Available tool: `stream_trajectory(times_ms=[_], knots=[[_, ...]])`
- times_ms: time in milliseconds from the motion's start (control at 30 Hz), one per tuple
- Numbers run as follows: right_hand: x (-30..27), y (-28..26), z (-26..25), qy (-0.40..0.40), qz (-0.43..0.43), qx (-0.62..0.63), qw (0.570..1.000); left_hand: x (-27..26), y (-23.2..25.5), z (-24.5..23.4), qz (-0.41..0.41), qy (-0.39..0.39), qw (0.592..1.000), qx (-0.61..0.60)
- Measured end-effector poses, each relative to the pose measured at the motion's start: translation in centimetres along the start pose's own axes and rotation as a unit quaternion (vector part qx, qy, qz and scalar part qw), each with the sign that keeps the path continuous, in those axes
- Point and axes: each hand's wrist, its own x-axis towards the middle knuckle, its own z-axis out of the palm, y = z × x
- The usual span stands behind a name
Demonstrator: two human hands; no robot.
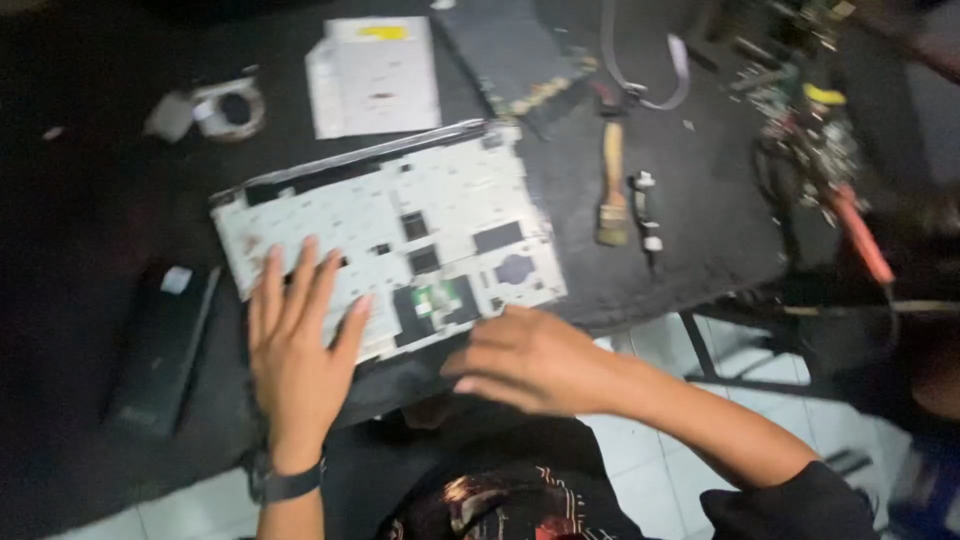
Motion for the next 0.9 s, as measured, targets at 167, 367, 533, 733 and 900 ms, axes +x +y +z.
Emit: stream_trajectory(times_ms=[167, 367, 533, 733, 900], knots=[[-8.7, 4.2, -2.9, 0.157, 0.233, -0.071, 0.957, 0.1, 0.4, 0.5, -0.010, -0.015, 1.000, -0.009], [-12.6, 7.6, -6.2, 0.256, 0.473, -0.132, 0.833, 0.2, 0.2, 0.6, -0.021, -0.011, 1.000, 0.007], [-10.3, 8.1, -7.8, 0.151, 0.488, -0.132, 0.850, 0.0, -0.1, 0.1, -0.035, -0.012, 0.999, -0.010], [-9.2, 10.0, -10.6, 0.276, 0.445, 0.146, 0.839, 0.3, -0.2, 0.1, -0.044, -0.019, 0.998, -0.039], [0.8, 10.0, -11.7, 0.481, 0.225, 0.280, 0.800, 0.4, -0.1, 0.1, -0.043, -0.019, 0.998, -0.036]])
